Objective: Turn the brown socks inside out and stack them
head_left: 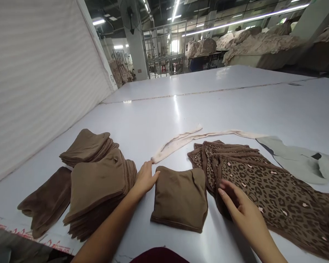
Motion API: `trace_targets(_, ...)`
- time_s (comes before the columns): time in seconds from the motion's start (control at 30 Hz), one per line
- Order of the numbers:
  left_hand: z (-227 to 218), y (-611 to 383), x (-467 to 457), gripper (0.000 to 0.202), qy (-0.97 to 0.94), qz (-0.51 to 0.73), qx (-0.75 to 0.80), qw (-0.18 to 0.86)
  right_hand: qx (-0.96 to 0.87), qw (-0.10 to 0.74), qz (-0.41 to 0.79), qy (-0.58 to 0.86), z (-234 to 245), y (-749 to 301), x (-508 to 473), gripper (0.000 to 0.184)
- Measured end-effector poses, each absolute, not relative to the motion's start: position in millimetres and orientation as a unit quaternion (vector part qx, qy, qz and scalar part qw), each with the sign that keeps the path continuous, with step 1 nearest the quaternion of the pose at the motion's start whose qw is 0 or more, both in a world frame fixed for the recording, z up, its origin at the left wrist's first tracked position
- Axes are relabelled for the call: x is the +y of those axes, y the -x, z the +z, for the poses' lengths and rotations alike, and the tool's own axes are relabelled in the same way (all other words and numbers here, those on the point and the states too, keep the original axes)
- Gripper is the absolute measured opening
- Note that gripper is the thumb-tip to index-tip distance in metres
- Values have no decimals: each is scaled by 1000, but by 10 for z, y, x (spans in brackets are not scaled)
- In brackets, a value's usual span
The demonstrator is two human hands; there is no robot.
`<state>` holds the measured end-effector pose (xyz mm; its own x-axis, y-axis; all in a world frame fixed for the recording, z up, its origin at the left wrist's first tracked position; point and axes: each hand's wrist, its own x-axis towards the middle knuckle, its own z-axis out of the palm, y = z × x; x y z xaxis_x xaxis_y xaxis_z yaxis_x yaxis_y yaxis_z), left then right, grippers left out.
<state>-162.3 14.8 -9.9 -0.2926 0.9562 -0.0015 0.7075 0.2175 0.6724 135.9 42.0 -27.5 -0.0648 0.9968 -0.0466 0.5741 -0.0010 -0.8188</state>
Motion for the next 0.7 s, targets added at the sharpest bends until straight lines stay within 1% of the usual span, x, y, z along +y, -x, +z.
trace_targets(0.03, -115, 1610, 81, 36, -560, 293, 750, 195, -654, 241, 355, 623, -287, -1395, 376, 48)
trace_targets(0.1, -114, 1513, -77, 32, -590, 297, 730, 177, -678, 123, 370, 623, -319, -1445, 280, 41)
trace_targets(0.13, -109, 1430, -157, 27, -615, 294, 708, 187, -685, 89, 381, 615, -345, -1447, 234, 39)
trace_targets(0.17, -107, 1328, -232, 22, -639, 285, 682, 211, -690, 73, 392, 605, -379, -1432, 191, 37)
trace_targets(0.23, -125, 1093, -347, 16, -675, 251, 632, 288, -691, 85, 412, 588, -454, -1353, 119, 32)
trace_targets(0.3, -164, 863, -401, 22, -669, 207, 621, 352, -684, 113, 432, 577, -514, -1240, 69, 27)
trace_targets(0.37, -209, 690, -394, 32, -644, 181, 641, 377, -673, 148, 456, 563, -538, -1132, 38, 24)
trace_targets(0.4, -230, 633, -374, 32, -630, 181, 648, 387, -665, 169, 472, 553, -536, -1088, 28, 25)
trace_targets(0.53, -321, 577, -278, 16, -582, 218, 634, 461, -617, 254, 556, 496, -491, -998, -1, 35)
trace_targets(0.6, -368, 595, -256, 14, -564, 229, 620, 495, -583, 283, 588, 485, -482, -987, -24, 37)
trace_targets(0.7, -405, 601, -264, 16, -536, 259, 614, 519, -537, 306, 612, 494, -495, -987, -70, 35)
